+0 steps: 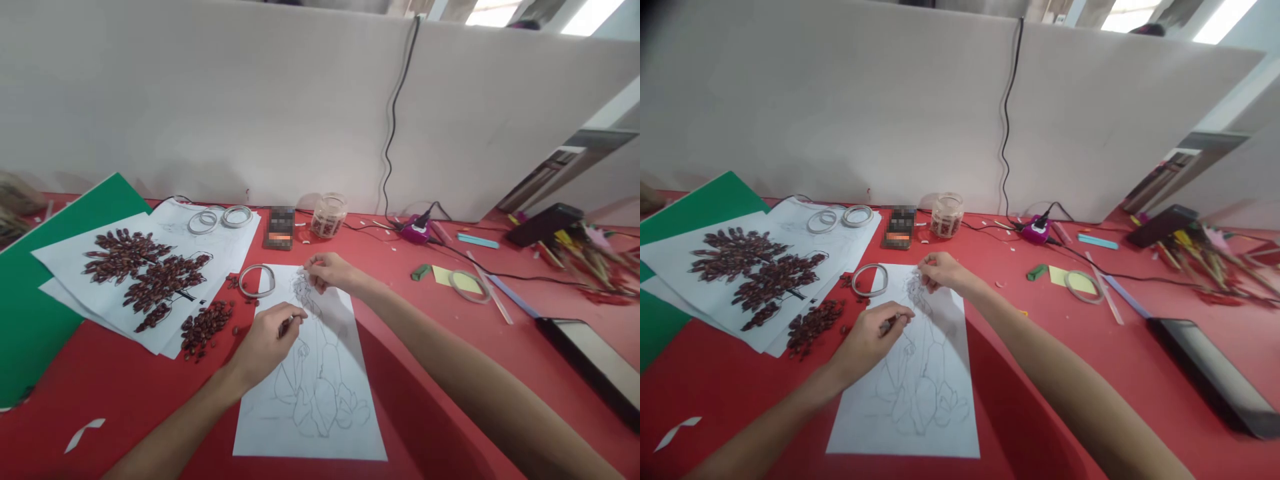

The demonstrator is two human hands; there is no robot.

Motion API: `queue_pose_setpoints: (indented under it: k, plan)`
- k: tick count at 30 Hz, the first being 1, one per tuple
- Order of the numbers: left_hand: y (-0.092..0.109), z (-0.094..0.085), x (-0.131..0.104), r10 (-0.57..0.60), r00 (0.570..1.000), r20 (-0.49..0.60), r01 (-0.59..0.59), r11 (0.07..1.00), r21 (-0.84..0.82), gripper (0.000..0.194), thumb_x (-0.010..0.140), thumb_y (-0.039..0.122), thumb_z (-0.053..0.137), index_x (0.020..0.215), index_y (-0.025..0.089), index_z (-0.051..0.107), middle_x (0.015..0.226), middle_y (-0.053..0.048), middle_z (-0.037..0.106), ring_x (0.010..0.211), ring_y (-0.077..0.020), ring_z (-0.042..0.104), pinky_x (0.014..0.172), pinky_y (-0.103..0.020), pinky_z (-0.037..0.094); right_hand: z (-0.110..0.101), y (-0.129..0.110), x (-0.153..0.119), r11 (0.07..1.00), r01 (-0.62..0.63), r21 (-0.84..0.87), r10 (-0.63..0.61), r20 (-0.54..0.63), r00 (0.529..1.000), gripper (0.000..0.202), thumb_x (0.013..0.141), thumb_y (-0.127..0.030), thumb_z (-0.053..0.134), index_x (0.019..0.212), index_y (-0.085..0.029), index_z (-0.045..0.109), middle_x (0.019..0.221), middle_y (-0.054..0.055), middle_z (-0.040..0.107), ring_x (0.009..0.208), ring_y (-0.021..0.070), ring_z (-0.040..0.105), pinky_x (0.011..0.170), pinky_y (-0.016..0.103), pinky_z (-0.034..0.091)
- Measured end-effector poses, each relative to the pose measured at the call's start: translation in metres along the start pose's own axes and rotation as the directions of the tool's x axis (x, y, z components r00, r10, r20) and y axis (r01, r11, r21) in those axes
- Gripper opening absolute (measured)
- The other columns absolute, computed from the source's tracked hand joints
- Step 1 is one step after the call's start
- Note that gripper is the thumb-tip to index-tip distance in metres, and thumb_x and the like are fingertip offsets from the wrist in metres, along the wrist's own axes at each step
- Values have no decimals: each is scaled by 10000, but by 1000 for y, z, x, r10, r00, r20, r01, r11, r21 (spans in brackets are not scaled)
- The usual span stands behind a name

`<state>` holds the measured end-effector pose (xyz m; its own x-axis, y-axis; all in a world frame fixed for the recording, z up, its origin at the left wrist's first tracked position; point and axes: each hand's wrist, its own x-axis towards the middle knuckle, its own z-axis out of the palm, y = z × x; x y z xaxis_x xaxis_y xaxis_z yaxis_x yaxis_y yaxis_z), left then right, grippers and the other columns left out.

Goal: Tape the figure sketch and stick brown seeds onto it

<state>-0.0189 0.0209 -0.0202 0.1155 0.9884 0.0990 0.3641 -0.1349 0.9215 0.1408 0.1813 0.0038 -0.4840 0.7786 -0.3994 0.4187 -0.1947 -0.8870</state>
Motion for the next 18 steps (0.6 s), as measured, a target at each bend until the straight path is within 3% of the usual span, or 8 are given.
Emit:
queue_pose_setpoints:
  k: [7,18]
  plan:
    - [3,0,0,27,998,62,-28,999,26,221,983,210,487,1002,202,706,914,-17,679,688,-126,536,624,-253,407,1,4,9,999,12,-46,-9,45,999,35,886,-131,616,902,-157,599,583,-9,655,415,101,571,435,205,461]
    - [1,1,-3,23,993,115,-30,998,60,235,982,220,479,1028,199,708,888,-23,660,667,-135,514,633,-268,409,-4,-7,-1,994,-27,-106,40,115,993,45,886,-167,581,919,-153,609,514,-31,603,370,82,458,399,206,355]
